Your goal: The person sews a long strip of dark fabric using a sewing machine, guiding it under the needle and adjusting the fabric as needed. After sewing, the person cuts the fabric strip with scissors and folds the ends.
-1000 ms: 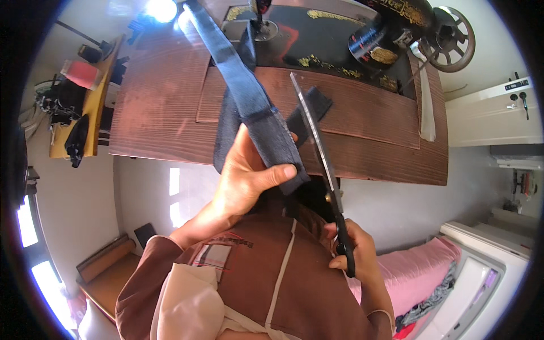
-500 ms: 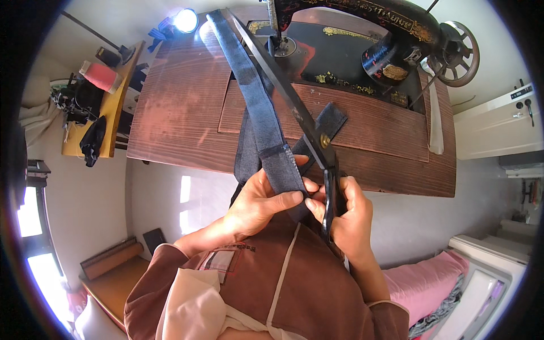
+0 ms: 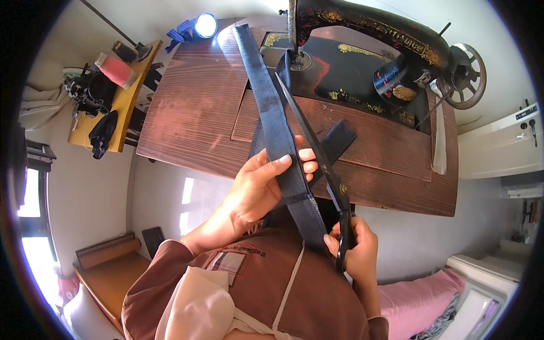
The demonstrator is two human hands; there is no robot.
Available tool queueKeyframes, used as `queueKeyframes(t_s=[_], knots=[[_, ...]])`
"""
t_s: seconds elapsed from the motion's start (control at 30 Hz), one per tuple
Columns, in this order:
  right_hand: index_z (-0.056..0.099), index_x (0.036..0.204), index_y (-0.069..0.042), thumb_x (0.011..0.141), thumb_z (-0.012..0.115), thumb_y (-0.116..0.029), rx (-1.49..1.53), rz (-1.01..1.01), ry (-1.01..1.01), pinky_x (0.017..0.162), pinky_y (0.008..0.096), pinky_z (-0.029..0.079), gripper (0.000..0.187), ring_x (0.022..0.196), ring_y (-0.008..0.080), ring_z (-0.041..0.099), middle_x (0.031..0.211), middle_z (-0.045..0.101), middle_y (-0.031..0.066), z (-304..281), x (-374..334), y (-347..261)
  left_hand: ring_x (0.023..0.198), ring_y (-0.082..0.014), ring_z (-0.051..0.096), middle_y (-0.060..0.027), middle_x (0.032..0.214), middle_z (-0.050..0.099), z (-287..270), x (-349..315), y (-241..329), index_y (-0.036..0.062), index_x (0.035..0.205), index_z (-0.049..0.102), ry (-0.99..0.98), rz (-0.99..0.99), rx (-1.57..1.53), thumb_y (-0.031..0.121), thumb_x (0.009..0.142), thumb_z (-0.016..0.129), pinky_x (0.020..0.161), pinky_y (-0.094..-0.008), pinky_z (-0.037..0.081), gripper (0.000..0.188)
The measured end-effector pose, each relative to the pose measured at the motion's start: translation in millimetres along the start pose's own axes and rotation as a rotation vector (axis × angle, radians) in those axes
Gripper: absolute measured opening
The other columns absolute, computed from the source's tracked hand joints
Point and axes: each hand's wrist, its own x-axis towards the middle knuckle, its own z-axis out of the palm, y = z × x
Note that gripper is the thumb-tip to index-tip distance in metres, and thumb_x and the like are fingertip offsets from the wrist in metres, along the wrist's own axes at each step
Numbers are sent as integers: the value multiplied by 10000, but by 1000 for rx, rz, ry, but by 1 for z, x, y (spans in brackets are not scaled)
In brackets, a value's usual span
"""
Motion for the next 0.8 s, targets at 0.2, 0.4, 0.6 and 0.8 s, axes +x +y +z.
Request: queueKeyframes(t_s=[0.2, 0.4, 0.6, 0.8], knots=[[577, 873, -23, 727, 786, -37, -27, 84, -12, 606, 238, 469, 255, 664, 80, 566, 742, 616, 18, -12, -13, 5, 1069, -266, 635, -183, 1234, 595, 1, 13, 29, -31, 1328, 425, 21, 66, -3, 62, 969, 520, 944, -413, 534, 383], [576, 850, -9, 724, 771, 11, -74, 149, 4, 605, 244, 481, 233, 649, 80, 570, 733, 619, 19, -24, -27, 12, 1003, -279, 653, -204, 1187, 606, -25, 88, 91, -114, 1293, 437, 103, 141, 123, 39, 1003, 407, 906, -390, 557, 329], [582, 856, 5, 709, 770, 34, -129, 161, -6, 613, 238, 476, 241, 646, 81, 563, 726, 618, 15, -32, -33, 20, 1001, -277, 644, -209, 1154, 626, -76, 151, 167, -126, 1267, 467, 280, 299, 258, 69, 1003, 444, 899, -384, 557, 329], [610, 894, 11, 698, 773, 31, -179, 129, 115, 601, 225, 448, 256, 650, 74, 542, 711, 603, 10, -38, -27, 14, 960, -242, 662, -167, 1140, 642, -73, 138, 177, -37, 1257, 516, 183, 374, 389, 136, 1000, 506, 856, -359, 569, 310]])
